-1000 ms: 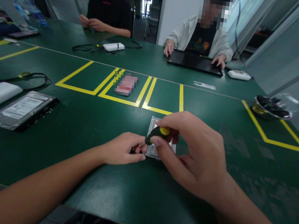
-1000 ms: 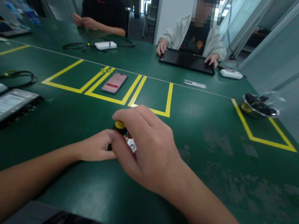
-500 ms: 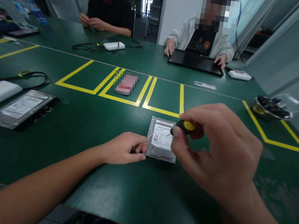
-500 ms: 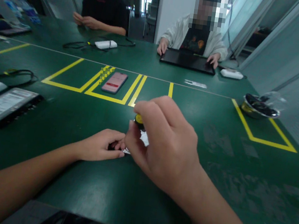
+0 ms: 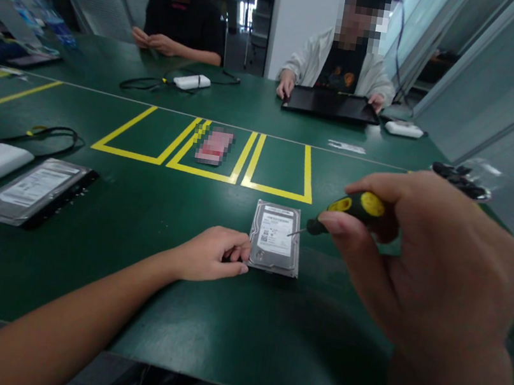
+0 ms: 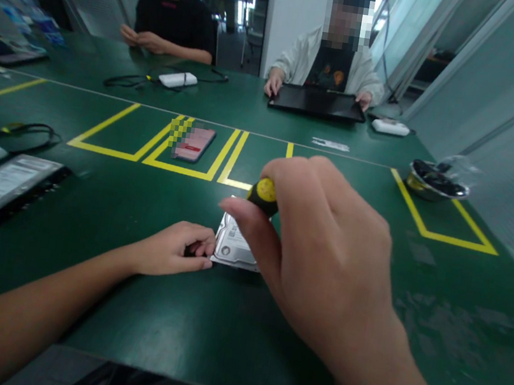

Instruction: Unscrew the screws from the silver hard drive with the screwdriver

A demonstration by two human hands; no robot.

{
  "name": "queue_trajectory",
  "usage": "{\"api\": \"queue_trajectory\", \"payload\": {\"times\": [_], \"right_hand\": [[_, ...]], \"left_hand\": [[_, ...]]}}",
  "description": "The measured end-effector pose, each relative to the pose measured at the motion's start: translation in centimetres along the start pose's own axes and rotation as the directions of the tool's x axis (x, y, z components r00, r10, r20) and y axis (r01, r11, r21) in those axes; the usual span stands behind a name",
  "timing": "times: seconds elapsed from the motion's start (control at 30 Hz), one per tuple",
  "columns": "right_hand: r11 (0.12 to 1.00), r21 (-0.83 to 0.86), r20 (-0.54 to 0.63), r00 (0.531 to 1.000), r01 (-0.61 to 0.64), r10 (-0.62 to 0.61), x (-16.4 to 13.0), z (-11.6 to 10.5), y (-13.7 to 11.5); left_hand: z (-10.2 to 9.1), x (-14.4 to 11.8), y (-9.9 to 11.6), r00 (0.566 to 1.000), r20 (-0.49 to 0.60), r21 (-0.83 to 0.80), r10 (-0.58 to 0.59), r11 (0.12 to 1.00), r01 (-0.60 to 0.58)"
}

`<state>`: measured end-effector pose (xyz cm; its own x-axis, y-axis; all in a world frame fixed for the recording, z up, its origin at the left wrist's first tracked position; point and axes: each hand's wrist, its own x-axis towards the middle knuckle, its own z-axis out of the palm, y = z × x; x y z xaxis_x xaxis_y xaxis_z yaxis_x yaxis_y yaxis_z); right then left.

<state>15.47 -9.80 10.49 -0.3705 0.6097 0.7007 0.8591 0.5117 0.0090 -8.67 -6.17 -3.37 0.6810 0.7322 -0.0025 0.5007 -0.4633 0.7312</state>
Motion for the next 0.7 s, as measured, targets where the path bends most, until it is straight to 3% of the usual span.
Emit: {"api": "queue_trajectory", "payload": {"times": [0.23,0.3,0.37,0.43,0.5,0.57,0.6,0.67,0.7], "right_hand": [[0.986,-0.111,-0.04,0.992,-0.126,0.122,-0.6,0.2,1.0],[0.975,-0.015,-0.089,0.972,-0.221,0.219,-1.0,0.5,2.0],[0.9,0.204,-0.144,0.898,-0.384,0.416,-1.5,1.0,3.2],[0.645,0.587,-0.104,0.744,-0.49,0.66,-2.1,1.5,4.6],[0.288,0.829,0.075,0.607,-0.478,0.791,-2.8,2.0,6.0],[-0.047,0.853,0.339,0.481,-0.52,0.808,-3.6,2.3,6.9],[-0.162,0.81,0.467,0.453,-0.563,0.76,-4.0,2.5,7.1],[-0.316,0.678,0.68,0.403,-0.664,0.612,-5.0,2.7,6.8],[-0.373,0.634,0.73,0.365,-0.677,0.578,-5.4,2.8,6.4]], "left_hand": [[0.1,0.0,0.0,1.0,0.002,-0.011,-0.002,1.0,0.002],[0.1,-0.1,0.0,1.0,0.001,-0.013,-0.003,1.0,0.003],[0.1,-0.1,0.0,1.0,0.0,-0.013,-0.003,1.0,0.003],[0.1,-0.2,-0.1,1.0,0.002,-0.015,-0.003,1.0,0.003],[0.1,-0.2,-0.1,1.0,0.005,-0.02,-0.006,1.0,0.006],[0.2,-0.1,-0.1,1.0,0.006,-0.025,-0.008,1.0,0.009],[0.2,-0.1,-0.1,1.0,0.006,-0.027,-0.008,1.0,0.008],[0.2,0.0,0.0,1.0,0.01,-0.029,-0.008,1.0,0.009],[0.2,0.0,0.0,1.0,0.011,-0.029,-0.009,1.0,0.009]]}}
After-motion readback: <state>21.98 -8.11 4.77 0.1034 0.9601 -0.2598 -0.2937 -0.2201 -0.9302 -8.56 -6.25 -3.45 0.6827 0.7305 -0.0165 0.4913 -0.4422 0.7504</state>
